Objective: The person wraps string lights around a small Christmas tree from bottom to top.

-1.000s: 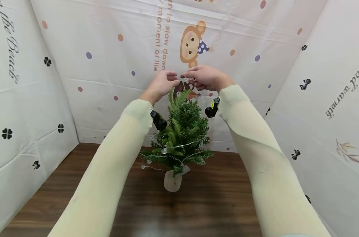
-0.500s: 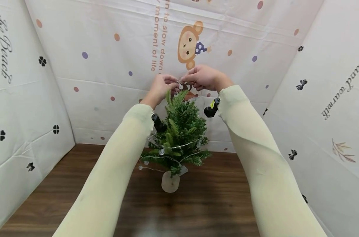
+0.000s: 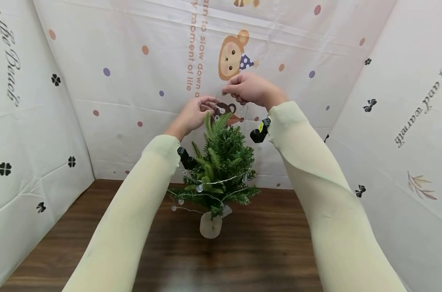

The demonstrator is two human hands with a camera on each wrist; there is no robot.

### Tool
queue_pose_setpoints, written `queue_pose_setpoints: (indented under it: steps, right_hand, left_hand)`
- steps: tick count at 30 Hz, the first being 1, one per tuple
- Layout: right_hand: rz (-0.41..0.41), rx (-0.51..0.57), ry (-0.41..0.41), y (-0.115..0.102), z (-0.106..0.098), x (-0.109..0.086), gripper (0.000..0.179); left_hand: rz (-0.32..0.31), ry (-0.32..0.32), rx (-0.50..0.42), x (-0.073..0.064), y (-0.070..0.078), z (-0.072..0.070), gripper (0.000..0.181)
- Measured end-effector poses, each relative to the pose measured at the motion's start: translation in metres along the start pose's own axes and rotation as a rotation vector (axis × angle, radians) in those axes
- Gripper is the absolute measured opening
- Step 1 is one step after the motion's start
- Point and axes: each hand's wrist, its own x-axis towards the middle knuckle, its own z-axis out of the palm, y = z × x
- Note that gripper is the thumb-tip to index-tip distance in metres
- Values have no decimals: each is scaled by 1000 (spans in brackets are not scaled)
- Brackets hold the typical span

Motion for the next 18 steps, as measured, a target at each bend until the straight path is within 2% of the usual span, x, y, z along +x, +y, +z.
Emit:
queue_pose_setpoints:
  steps: [2, 7, 9, 12, 15, 18]
  right_hand:
    - [-16, -31, 12, -6, 2, 1, 31]
    - [-17, -84, 20, -15, 5, 4, 28]
    - [-12, -119, 20, -16, 4, 4, 27]
    - [-1, -186, 24, -14, 3, 3, 29]
    - [3, -232, 30, -10, 1, 2, 35]
    - [26, -177, 35, -4, 0, -1, 37]
  left_hand:
    - [15, -3, -91, 2, 4, -1, 44]
    - [49, 21, -407, 5, 12, -2, 53]
    - [44, 22, -479, 4, 14, -3, 54]
    - [45, 25, -475, 4, 14, -4, 48]
    - [54, 44, -364, 1, 11, -5, 38]
    - [45, 67, -259, -2, 7, -6, 37]
